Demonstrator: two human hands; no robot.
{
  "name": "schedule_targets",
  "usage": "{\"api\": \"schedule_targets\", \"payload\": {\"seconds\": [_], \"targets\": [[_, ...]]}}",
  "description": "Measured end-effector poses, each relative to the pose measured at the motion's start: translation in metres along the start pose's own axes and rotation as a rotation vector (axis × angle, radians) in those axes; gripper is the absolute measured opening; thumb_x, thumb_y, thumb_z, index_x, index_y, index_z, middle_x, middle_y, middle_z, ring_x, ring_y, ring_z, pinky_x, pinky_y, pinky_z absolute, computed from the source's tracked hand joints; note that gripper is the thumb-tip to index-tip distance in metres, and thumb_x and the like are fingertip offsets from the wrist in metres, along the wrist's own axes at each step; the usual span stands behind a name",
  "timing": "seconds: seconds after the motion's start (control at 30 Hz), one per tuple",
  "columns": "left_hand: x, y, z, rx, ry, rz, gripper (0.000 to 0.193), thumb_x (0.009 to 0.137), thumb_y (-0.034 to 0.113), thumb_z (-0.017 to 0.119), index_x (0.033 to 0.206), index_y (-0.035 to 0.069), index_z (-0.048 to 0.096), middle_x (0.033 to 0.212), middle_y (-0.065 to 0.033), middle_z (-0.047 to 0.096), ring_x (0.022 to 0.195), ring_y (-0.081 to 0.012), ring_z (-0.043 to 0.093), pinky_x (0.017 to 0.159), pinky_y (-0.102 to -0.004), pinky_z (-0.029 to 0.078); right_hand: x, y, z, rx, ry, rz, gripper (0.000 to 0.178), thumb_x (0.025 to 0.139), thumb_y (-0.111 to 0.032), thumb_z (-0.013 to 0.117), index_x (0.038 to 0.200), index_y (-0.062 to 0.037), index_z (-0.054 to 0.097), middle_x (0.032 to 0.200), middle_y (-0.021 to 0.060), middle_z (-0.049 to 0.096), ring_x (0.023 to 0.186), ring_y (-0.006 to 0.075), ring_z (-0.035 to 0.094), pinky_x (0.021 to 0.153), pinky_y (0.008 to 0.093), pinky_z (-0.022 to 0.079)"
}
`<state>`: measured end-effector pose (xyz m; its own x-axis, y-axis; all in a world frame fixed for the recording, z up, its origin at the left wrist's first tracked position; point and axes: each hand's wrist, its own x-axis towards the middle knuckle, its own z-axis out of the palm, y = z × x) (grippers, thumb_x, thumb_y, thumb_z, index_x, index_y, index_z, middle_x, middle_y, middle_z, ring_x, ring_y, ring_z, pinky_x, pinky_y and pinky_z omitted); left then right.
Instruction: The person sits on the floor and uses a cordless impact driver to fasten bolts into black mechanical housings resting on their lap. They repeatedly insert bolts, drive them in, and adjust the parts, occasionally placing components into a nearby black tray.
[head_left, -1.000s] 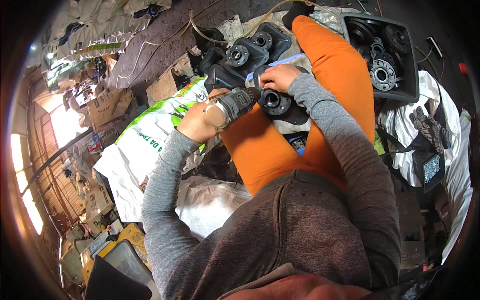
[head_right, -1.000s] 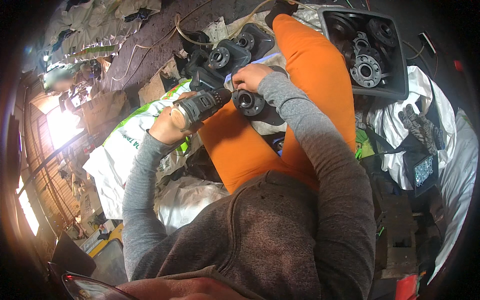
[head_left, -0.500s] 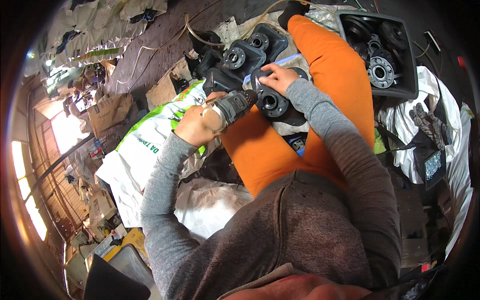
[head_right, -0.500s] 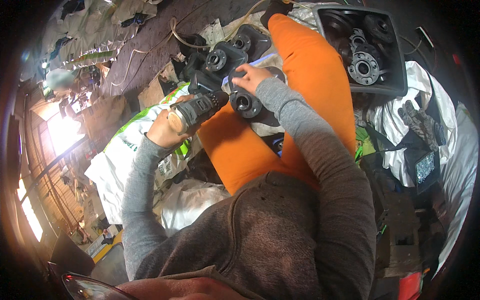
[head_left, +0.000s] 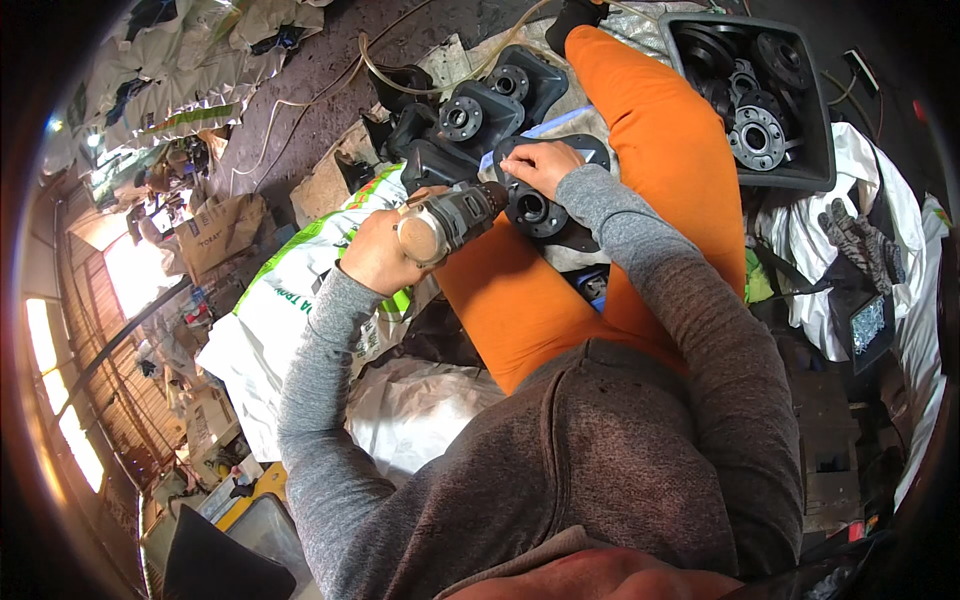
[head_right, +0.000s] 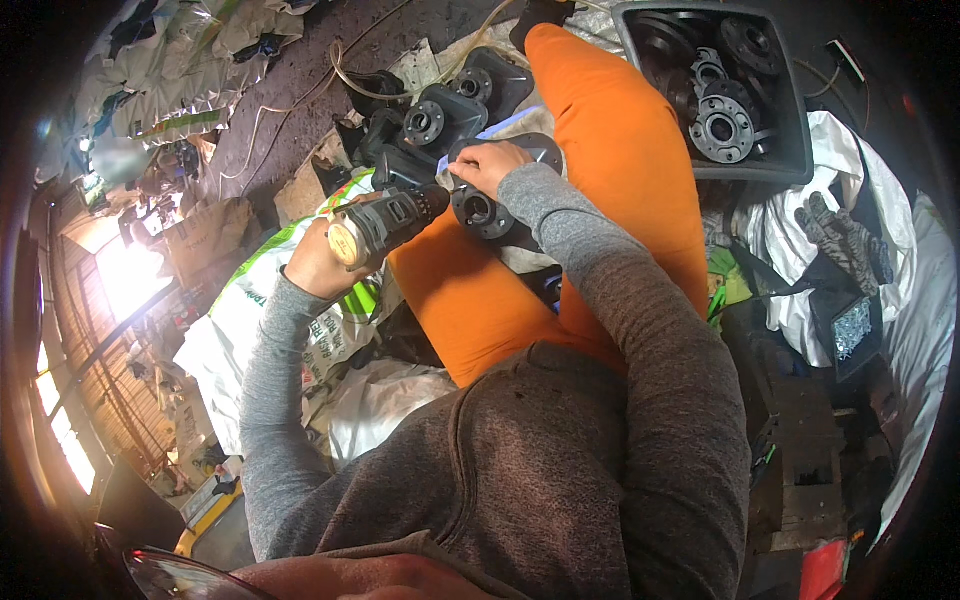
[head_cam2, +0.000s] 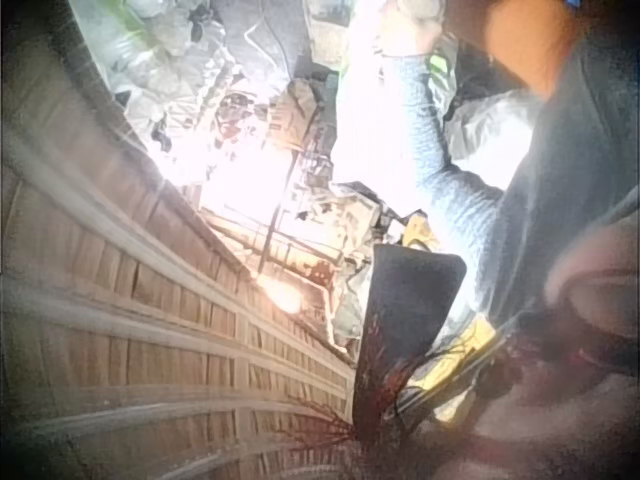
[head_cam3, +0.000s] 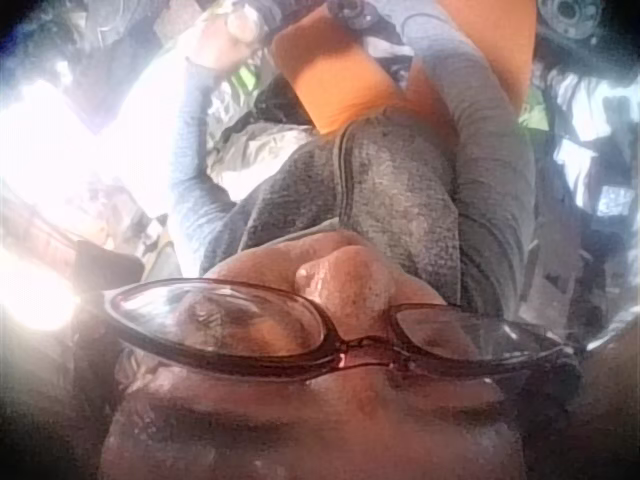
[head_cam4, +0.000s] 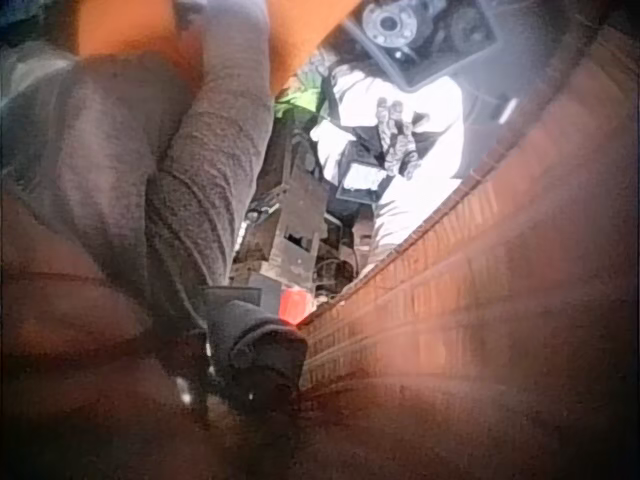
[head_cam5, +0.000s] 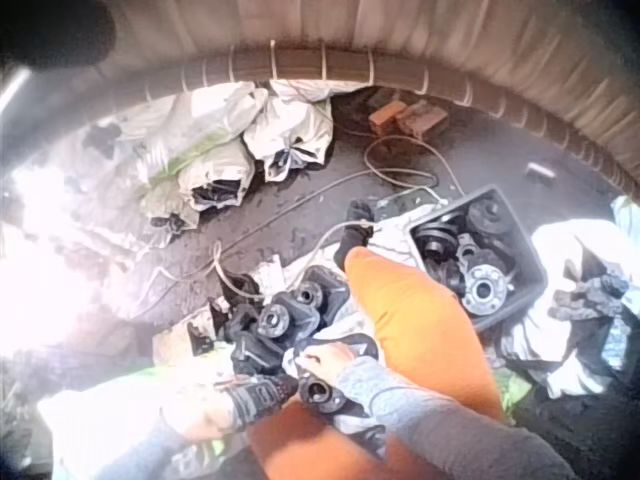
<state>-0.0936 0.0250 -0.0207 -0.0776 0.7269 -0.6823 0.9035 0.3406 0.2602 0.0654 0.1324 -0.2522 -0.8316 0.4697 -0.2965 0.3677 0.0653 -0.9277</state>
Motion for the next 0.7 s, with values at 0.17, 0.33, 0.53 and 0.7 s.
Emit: {"api": "schedule_targets", "payload": {"seconds": [0.17,0.33,0.53,0.7], "targets": [[0.004,0.007,-0.003,0.011,-0.016,0.008,0.056,0.072,0.014,0.070,0.125,0.004,0.055,0.104,-0.0173,0.067,0.091,-0.0322,0.066,0.084,-0.0368,0.052,0.002,0.001,0.001,0.017,-0.005,0.005,0.038,0.090,-0.048,0.056,0.098,-0.0143,0.070,0.094,0.0106,0.070,0.093,0.0323,0.065,0.083,0.0433,0.049],[0.008,0.005,-0.002,0.002,-0.040,0.041,0.057,0.072,0.013,0.071,0.126,0.005,0.055,0.109,-0.0167,0.067,0.096,-0.0314,0.066,0.087,-0.0371,0.051,0.004,0.004,0.002,0.015,-0.008,-0.001,0.038,0.090,-0.049,0.056,0.098,-0.0140,0.070,0.094,0.0117,0.070,0.093,0.0334,0.065,0.083,0.0437,0.049],[0.009,0.010,-0.006,-0.042,-0.040,-0.034,0.057,0.073,0.014,0.073,0.127,0.005,0.055,0.110,-0.0158,0.067,0.098,-0.0311,0.066,0.087,-0.0368,0.051,0.006,0.007,0.004,0.002,0.005,-0.001,0.038,0.090,-0.049,0.056,0.098,-0.0147,0.070,0.095,0.0129,0.070,0.094,0.0345,0.064,0.084,0.0441,0.049],[0.014,0.000,0.006,-0.018,0.076,0.065,0.046,0.070,0.017,0.074,0.114,0.008,0.062,0.090,-0.0172,0.069,0.084,-0.0382,0.066,0.073,-0.0430,0.053,0.005,0.004,0.002,0.019,-0.001,-0.008,0.037,0.089,-0.049,0.056,0.098,-0.0154,0.070,0.095,0.0126,0.070,0.094,0.0345,0.064,0.085,0.0439,0.049]]}}
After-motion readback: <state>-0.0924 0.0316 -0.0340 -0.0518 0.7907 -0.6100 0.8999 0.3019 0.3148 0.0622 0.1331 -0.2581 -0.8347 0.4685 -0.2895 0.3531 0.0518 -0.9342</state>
